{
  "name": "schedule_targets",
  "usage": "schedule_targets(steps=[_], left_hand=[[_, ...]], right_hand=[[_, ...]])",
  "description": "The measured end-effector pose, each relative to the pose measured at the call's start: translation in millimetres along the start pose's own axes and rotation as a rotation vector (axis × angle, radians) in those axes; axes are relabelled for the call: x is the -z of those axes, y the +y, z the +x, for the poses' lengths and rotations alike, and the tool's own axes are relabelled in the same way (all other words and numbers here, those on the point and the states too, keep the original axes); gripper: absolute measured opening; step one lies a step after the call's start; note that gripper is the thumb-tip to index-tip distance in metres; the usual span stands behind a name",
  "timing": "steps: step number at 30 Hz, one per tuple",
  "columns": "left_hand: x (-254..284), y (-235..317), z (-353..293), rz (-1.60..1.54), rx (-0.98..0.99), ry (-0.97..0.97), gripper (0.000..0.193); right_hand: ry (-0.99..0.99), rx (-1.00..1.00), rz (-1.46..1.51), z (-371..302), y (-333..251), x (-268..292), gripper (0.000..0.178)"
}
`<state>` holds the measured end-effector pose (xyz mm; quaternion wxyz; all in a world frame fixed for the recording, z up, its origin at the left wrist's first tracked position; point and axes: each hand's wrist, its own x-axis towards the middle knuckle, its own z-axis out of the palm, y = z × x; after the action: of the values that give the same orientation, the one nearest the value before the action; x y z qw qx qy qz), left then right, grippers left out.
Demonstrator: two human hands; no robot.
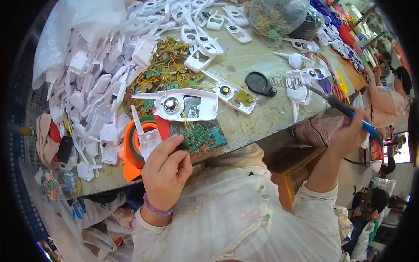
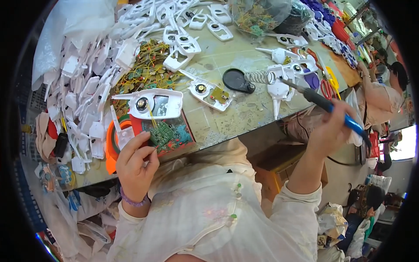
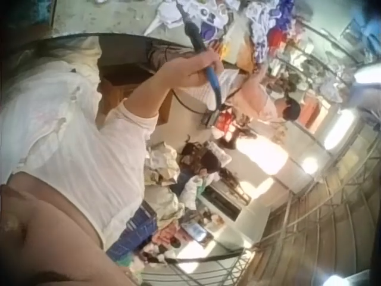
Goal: Soldering components and wires onto a circuit board and assembling a toy part.
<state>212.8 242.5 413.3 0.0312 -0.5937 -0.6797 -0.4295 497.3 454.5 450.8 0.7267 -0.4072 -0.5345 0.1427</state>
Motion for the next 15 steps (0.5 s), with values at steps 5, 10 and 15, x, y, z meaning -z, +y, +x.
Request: schedule_targets(steps=[5, 10, 15], left_hand=[[1.4, 4.0, 2.2, 0.058, -0.038, 0.015, 0.018], [0.5, 3.1, 0.5, 0.079, -0.092, 0.051, 0.019], [5.0, -1.1, -4.4, 0.098, -0.095, 0.07, 0.02]], right_hand=[[-0.414, -0.034, -0.115, -5.1, 24.1, -36.6, 0.012], [-0.461, -0.075, -0.021, -30.1, 69.2, -61.8, 0.014], [-0.268, -0.351, 0.074, -71.6, 63.3, -54.9, 0.034]])
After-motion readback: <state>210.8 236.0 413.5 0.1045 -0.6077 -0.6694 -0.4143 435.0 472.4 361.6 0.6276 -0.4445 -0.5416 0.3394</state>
